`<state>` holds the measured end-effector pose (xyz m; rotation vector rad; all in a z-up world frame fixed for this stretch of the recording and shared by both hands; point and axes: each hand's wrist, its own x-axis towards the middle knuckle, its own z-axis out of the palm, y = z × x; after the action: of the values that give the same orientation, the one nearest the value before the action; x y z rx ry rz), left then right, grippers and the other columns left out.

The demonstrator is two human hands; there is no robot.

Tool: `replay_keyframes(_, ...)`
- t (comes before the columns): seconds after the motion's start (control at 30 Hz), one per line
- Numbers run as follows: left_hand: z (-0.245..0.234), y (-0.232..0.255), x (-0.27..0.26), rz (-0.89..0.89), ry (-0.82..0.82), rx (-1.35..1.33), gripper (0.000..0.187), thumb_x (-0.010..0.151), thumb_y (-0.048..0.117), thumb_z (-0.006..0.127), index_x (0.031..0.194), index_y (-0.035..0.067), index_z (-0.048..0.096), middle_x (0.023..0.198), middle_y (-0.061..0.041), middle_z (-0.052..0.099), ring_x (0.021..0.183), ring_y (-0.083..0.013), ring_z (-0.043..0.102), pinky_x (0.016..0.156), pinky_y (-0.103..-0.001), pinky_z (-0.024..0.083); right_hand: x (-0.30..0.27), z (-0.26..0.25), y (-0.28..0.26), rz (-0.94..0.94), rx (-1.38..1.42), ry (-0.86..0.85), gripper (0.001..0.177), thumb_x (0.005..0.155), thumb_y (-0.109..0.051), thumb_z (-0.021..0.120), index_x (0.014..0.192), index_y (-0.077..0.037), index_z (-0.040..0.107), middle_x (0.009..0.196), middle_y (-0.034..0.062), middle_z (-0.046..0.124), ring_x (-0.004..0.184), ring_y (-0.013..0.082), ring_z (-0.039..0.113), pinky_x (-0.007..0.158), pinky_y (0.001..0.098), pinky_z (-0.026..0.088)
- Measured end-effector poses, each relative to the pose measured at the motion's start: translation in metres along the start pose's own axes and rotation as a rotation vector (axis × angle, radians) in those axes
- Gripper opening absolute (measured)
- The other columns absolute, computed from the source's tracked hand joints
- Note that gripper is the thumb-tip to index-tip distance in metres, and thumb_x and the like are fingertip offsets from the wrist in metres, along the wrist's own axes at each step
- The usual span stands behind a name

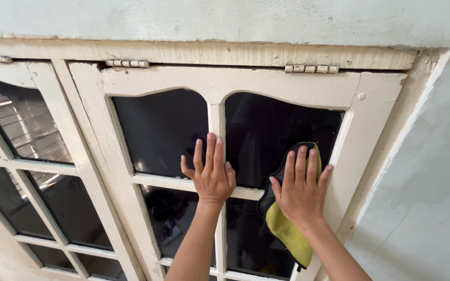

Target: The person wipes the glass panes of a white-framed window using a yellow and black cloth, moving it across the surface to clean the glass.

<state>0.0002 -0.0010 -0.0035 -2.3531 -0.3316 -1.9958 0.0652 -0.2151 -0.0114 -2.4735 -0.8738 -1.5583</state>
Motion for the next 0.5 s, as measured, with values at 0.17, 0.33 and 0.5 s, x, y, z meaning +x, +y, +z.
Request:
replay_keyframes(0.17,0.000,0.001,0.001,-0.012,0.012,-0.007,0.061,0.093,0.025,0.050,0.152,0.013,0.050,0.160,-0.004,0.047,0.149,-0.0285,0.038,0.121,-0.060,0.008,-0.003,0.001,-0.004,0.016,0.003,-0.019,0.078,0.100,-0.050,0.049,0.156,0.002,0.038,0.165,0.0219,0.029,0.155,0.0405,0.021,0.117,0.0743,0.010)
replay_keyframes(0.33,-0.002,0.001,0.001,-0.010,0.014,-0.003,0.059,0.092,0.025,0.050,0.150,0.013,0.052,0.160,-0.004,0.048,0.149,-0.0285,0.038,0.120,-0.060,0.008,-0.009,0.002,-0.011,-0.019,-0.007,-0.033,0.068,0.100,-0.047,0.051,0.155,-0.008,0.046,0.165,0.0102,0.037,0.155,0.0309,0.025,0.118,0.0730,0.005)
replay_keyframes(0.5,-0.001,-0.002,0.001,-0.007,0.011,-0.026,0.058,0.093,0.025,0.051,0.150,0.014,0.052,0.160,-0.004,0.048,0.149,-0.0284,0.038,0.120,-0.060,0.009,-0.008,0.001,-0.016,-0.076,0.019,-0.040,0.058,0.099,-0.036,0.058,0.154,-0.018,0.049,0.162,0.0025,0.044,0.154,0.0257,0.028,0.118,0.0722,0.000)
